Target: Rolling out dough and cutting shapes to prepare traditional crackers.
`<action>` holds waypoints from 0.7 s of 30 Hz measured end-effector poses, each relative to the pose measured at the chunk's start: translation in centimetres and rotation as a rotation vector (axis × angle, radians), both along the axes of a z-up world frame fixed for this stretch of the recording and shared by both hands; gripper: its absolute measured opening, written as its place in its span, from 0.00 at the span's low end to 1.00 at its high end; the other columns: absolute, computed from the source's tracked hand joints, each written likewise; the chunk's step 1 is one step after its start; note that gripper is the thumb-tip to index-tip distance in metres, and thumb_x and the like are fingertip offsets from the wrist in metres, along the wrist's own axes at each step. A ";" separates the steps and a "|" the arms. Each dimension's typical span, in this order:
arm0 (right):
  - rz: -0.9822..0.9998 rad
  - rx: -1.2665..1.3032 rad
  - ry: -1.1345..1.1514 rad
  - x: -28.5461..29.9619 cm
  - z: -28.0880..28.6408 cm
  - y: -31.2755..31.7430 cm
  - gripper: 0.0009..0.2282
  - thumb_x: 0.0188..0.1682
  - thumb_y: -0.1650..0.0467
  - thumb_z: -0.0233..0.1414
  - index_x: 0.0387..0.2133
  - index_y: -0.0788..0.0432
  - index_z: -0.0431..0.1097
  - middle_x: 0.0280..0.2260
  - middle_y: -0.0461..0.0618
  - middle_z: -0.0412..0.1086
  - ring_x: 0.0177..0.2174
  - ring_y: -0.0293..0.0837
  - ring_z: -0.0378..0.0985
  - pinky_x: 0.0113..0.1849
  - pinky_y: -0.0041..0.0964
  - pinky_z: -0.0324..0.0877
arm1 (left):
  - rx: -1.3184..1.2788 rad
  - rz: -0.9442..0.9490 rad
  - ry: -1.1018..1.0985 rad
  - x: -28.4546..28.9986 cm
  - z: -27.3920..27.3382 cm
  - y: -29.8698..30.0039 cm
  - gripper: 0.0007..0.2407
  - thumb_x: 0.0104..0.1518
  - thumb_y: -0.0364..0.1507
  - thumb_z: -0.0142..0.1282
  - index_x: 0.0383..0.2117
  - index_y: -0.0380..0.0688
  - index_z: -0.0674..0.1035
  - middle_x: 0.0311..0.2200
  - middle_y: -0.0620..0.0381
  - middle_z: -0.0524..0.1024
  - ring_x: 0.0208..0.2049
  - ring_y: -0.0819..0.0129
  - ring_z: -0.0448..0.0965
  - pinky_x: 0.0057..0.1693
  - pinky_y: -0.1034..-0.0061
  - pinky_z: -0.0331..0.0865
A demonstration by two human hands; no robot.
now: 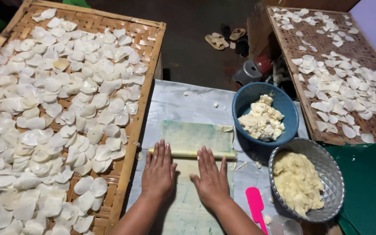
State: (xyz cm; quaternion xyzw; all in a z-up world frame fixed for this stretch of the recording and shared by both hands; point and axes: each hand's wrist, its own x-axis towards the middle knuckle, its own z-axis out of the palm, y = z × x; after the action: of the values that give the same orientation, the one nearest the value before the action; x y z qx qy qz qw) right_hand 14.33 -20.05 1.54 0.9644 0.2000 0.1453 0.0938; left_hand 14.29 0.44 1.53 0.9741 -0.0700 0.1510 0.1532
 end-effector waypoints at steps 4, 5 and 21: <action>0.009 0.092 0.096 3.5 -0.1 0.7 0.39 0.53 0.50 0.40 0.72 0.59 0.38 0.74 0.51 0.34 0.71 0.45 0.33 0.64 0.57 0.29 | -0.011 0.030 -0.013 3.5 -1.1 0.4 0.28 0.65 0.40 0.39 0.69 0.33 0.57 0.72 0.43 0.52 0.74 0.54 0.47 0.72 0.57 0.43; 0.019 0.096 0.110 4.2 1.1 1.3 0.39 0.53 0.50 0.40 0.72 0.59 0.38 0.74 0.51 0.34 0.71 0.45 0.33 0.64 0.57 0.29 | -0.007 0.040 0.001 4.2 -0.3 0.7 0.28 0.65 0.40 0.39 0.69 0.33 0.57 0.72 0.43 0.52 0.74 0.54 0.47 0.72 0.57 0.43; -0.318 0.162 0.691 18.3 5.0 4.7 0.33 0.57 0.47 0.21 0.73 0.47 0.31 0.74 0.46 0.23 0.71 0.45 0.22 0.64 0.69 0.16 | 0.048 0.047 0.565 19.8 2.8 1.7 0.30 0.68 0.47 0.19 0.74 0.46 0.46 0.75 0.50 0.37 0.76 0.53 0.33 0.75 0.50 0.24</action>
State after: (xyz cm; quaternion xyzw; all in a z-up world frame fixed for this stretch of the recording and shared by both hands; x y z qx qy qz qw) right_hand 32.65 -15.34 6.57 0.9798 0.0556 -0.1893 -0.0342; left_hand 34.06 2.15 4.36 0.9823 -0.0055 -0.1244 0.1399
